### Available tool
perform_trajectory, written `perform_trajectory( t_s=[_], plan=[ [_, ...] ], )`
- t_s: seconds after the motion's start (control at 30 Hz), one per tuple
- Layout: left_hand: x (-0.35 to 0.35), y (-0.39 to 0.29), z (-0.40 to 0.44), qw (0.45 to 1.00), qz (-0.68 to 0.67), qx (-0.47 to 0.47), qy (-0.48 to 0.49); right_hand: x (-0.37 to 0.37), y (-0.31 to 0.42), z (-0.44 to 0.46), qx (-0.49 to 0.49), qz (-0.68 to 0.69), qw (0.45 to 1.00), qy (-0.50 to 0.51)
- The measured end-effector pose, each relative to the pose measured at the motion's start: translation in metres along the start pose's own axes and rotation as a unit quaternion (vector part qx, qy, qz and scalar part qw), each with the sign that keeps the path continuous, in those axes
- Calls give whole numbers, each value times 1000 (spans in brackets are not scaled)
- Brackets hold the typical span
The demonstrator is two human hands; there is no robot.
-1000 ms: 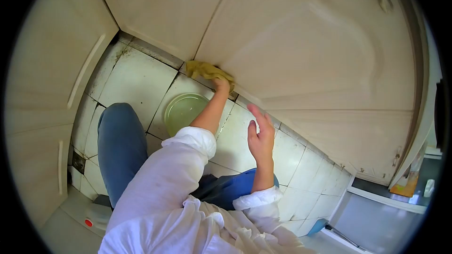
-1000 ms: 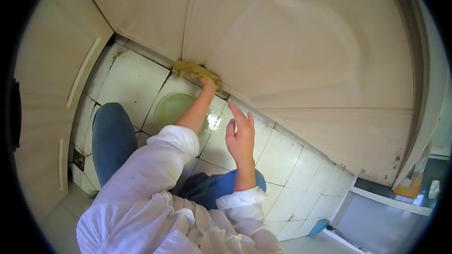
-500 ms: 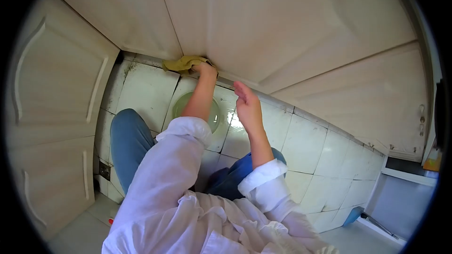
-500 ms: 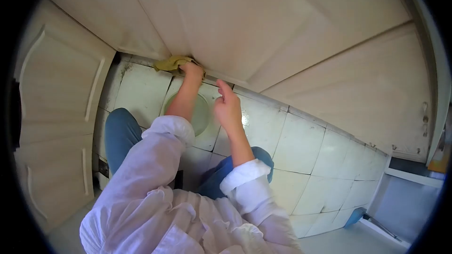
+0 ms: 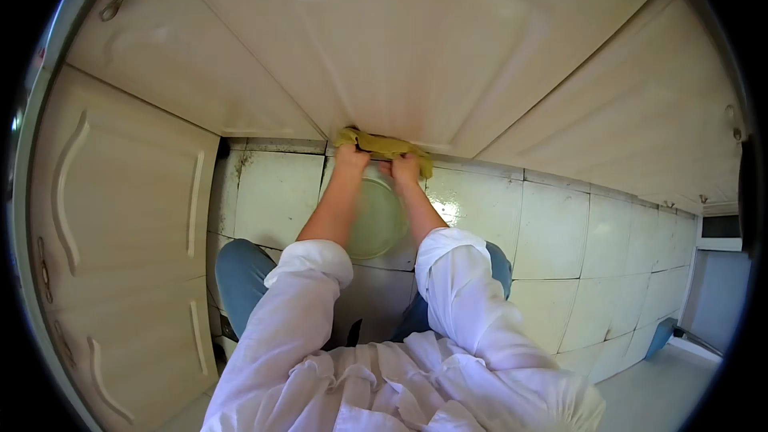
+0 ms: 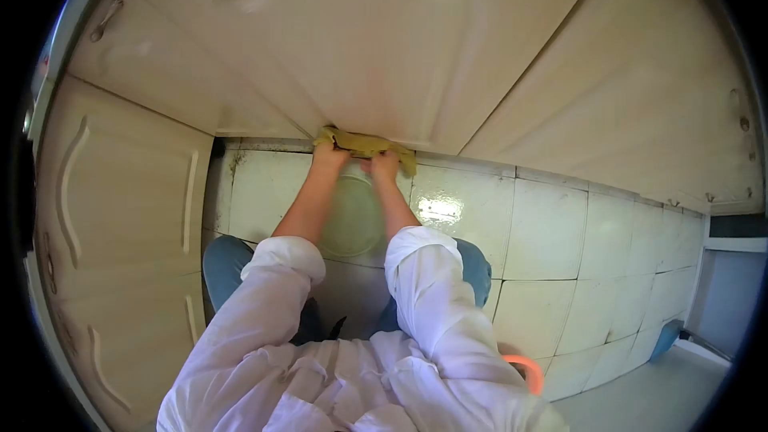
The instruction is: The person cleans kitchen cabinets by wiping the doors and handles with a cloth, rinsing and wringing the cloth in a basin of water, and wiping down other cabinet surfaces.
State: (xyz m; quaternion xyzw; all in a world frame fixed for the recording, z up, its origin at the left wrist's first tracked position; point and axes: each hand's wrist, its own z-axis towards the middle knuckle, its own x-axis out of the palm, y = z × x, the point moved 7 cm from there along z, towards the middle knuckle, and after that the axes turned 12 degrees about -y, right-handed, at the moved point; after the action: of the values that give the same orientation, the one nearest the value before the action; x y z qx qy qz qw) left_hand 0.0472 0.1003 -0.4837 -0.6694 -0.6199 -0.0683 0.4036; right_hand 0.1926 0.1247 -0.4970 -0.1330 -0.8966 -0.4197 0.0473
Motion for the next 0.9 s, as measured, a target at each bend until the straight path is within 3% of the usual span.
perform_trajectory(
  t_s=[0.07, 0.1, 0.13, 0.2, 0.23, 0.3, 0.33, 0.4, 0.43, 0.5, 0.57, 0.6, 0.63, 0.7, 0.83, 0.9],
  plan=[
    [-28, -13, 30, 962, 240, 129, 27, 22, 3, -9, -37, -86, 995, 23],
    [-41, -14, 50, 869, 417, 262, 35, 23, 5, -11, -35, -86, 995, 20],
    [-56, -6, 67, 780, 511, 359, 29, 24, 7, -14, -37, -68, 996, 32],
    [-20, -6, 11, 738, 546, 395, 43, 18, 11, -14, -36, -49, 997, 38],
    [-4, 19, -5, 895, 397, 196, 50, 6, 18, -8, -36, -64, 997, 27],
    [11, 81, -17, 986, 162, -20, 40, -27, 19, 19, -72, -118, 990, -19],
    [15, 104, -17, 993, 111, -20, 28, -48, 13, 39, -108, -155, 981, -55],
    [30, 139, -26, 994, 97, 19, 46, -86, 33, 32, -153, -50, 980, -116],
    [36, 147, -30, 994, 96, 21, 43, -102, 42, 27, -127, 6, 982, -142],
    [47, 140, -37, 987, 140, 75, -15, -105, 44, 36, -165, -45, 975, -142],
    [43, 116, -39, 975, 197, 102, -20, -97, 27, 55, -218, -145, 962, -84],
    [41, 106, -42, 975, 206, 80, -27, -76, 53, 22, -275, -281, 914, -100],
    [37, 101, -42, 974, 216, 57, -35, -62, 54, 9, -271, -286, 914, -99],
    [21, 95, -29, 985, 149, 80, -36, -44, 41, 1, -211, -122, 961, -132],
    [-13, 69, 12, 987, 7, 163, 7, -7, 18, 2, -267, -135, 943, -145],
    [-19, 40, 8, 990, 22, 141, -20, 14, 15, -12, -267, -173, 936, -148]
  ],
)
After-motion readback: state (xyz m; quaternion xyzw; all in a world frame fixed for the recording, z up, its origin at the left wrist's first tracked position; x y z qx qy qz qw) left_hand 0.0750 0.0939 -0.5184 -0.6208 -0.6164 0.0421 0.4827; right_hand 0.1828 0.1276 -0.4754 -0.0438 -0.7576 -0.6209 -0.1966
